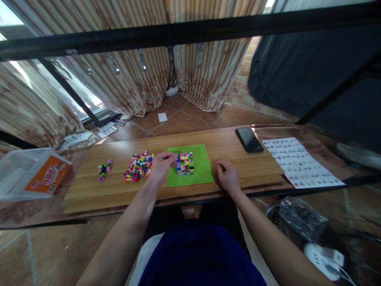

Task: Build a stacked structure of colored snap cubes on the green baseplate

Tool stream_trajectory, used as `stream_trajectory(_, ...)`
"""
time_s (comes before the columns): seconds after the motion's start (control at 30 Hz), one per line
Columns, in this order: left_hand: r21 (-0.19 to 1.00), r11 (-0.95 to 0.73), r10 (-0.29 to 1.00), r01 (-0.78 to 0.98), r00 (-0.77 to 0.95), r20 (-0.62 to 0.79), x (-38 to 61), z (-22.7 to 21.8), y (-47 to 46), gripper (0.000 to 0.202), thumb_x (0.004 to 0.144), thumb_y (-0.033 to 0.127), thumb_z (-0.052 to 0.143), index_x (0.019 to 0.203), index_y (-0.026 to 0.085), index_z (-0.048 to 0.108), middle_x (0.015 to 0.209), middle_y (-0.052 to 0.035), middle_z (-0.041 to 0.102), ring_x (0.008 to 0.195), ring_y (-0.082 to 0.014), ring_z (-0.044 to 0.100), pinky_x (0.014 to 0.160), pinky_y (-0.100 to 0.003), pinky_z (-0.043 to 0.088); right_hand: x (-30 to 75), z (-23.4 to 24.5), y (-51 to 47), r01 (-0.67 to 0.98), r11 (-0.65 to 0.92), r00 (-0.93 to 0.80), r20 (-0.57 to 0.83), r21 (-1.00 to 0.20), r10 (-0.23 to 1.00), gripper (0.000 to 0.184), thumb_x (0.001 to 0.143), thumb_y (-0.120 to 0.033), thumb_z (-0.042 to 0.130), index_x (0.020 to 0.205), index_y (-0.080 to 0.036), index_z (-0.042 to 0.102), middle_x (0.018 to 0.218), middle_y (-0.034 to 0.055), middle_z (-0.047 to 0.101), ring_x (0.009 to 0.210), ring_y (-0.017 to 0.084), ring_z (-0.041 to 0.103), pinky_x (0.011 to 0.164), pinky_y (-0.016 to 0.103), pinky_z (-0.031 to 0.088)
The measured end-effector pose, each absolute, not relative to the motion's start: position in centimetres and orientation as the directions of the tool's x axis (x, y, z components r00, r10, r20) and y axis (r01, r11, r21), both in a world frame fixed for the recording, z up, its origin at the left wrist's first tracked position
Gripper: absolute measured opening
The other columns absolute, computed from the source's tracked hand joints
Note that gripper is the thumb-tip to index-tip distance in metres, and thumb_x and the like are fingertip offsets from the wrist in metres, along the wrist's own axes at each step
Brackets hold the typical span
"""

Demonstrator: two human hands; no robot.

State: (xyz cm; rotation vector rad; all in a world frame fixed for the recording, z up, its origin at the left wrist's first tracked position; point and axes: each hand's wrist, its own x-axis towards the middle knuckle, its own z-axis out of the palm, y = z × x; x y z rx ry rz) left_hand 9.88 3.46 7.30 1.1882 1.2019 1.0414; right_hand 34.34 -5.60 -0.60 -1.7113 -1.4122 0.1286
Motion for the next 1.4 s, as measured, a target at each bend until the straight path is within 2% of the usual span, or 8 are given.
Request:
stream_trajectory(0.23,0.997,0.068,0.993,0.042,0.097,-0.072,10.0,7.2,3.4,0.028,0.058,0.039,0.077,0.064,0.014,0.065,0.055,0.002,0.059,0.053,-0.0094,0.053,0.058,-0.024,0.046,34.3,-0.8,-5.5,0.751,0.036,0.34,0.433,-0.66,0.835,0.024,0.087,-0.026,0.046,0.09,-0.017,0.069,0.088,0.01,0.07,0.083,0.023,0.064,0.077,0.035,0.049)
stream_trajectory(0.43,0.995,-0.013,0.997,0.097,0.08,0.005,9.9,7.0,3.0,0.022,0.067,0.036,0.069,0.066,0.014,0.066,0.055,0.0024,0.058,0.053,-0.0099,0.051,0.055,-0.022,0.042,34.4,-1.0,-5.5,0.761,0.046,0.329,0.446,-0.648,0.832,0.025,0.087,-0.025,0.046,0.09,-0.017,0.069,0.088,0.0098,0.07,0.082,0.022,0.064,0.077,0.035,0.049)
stream_trajectory(0.6,0.956,-0.158,0.983,0.246,0.127,0.13,9.5,7.1,2.7,0.012,0.071,0.024,0.066,0.078,0.015,0.069,0.072,-0.0013,0.066,0.067,-0.0136,0.059,0.067,-0.025,0.047,34.4,-1.0,-5.4,0.76,0.038,0.329,0.435,-0.649,0.838,0.025,0.087,-0.026,0.046,0.09,-0.017,0.069,0.088,0.0095,0.07,0.082,0.022,0.064,0.077,0.035,0.049)
stream_trajectory(0.7,0.81,-0.34,0.938,0.477,0.229,0.259,9.5,8.0,2.6,0.014,0.076,0.017,0.06,0.087,0.015,0.069,0.083,-0.0042,0.067,0.077,-0.0158,0.062,0.076,-0.028,0.049,34.4,-0.9,-5.4,0.759,0.036,0.331,0.433,-0.65,0.839,0.025,0.088,-0.026,0.046,0.09,-0.016,0.069,0.088,0.0101,0.07,0.083,0.023,0.063,0.077,0.035,0.049)
stream_trajectory(0.8,0.615,-0.456,0.89,0.643,0.344,0.301,9.6,9.2,2.5,0.015,0.081,0.015,0.055,0.087,0.015,0.069,0.085,-0.0055,0.065,0.078,-0.0171,0.061,0.077,-0.03,0.048,34.3,-0.9,-5.5,0.757,0.041,0.328,0.434,-0.652,0.839,0.025,0.088,-0.026,0.046,0.09,-0.016,0.069,0.087,0.0101,0.07,0.082,0.022,0.063,0.077,0.035,0.049)
stream_trajectory(1.07,0.201,-0.488,0.872,0.849,0.464,0.156,10.5,10.8,2.0,0.02,0.09,0.018,0.046,0.096,0.015,0.065,0.094,-0.0089,0.064,0.083,-0.0207,0.061,0.076,-0.031,0.047,34.3,-0.9,-5.4,0.756,0.033,0.332,0.426,-0.654,0.842,0.025,0.088,-0.026,0.045,0.09,-0.017,0.069,0.09,0.0103,0.07,0.084,0.023,0.063,0.078,0.036,0.049)
stream_trajectory(1.2,0.114,-0.476,0.879,0.872,0.464,0.112,10.7,11.2,1.8,0.02,0.092,0.02,0.044,0.098,0.015,0.062,0.099,-0.0099,0.064,0.086,-0.0218,0.062,0.074,-0.031,0.046,34.3,-0.7,-5.5,0.754,0.03,0.333,0.421,-0.656,0.844,0.025,0.087,-0.026,0.046,0.09,-0.017,0.069,0.09,0.0103,0.07,0.085,0.023,0.064,0.079,0.036,0.049)
stream_trajectory(1.4,0.079,-0.46,0.888,0.885,0.457,0.045,10.9,11.4,1.9,0.023,0.093,0.02,0.04,0.102,0.015,0.06,0.1,-0.0108,0.066,0.086,-0.0228,0.064,0.073,-0.031,0.045,34.2,-0.6,-5.5,0.758,0.026,0.336,0.425,-0.652,0.841,0.024,0.087,-0.025,0.046,0.09,-0.017,0.069,0.091,0.0098,0.071,0.085,0.022,0.064,0.079,0.035,0.049)
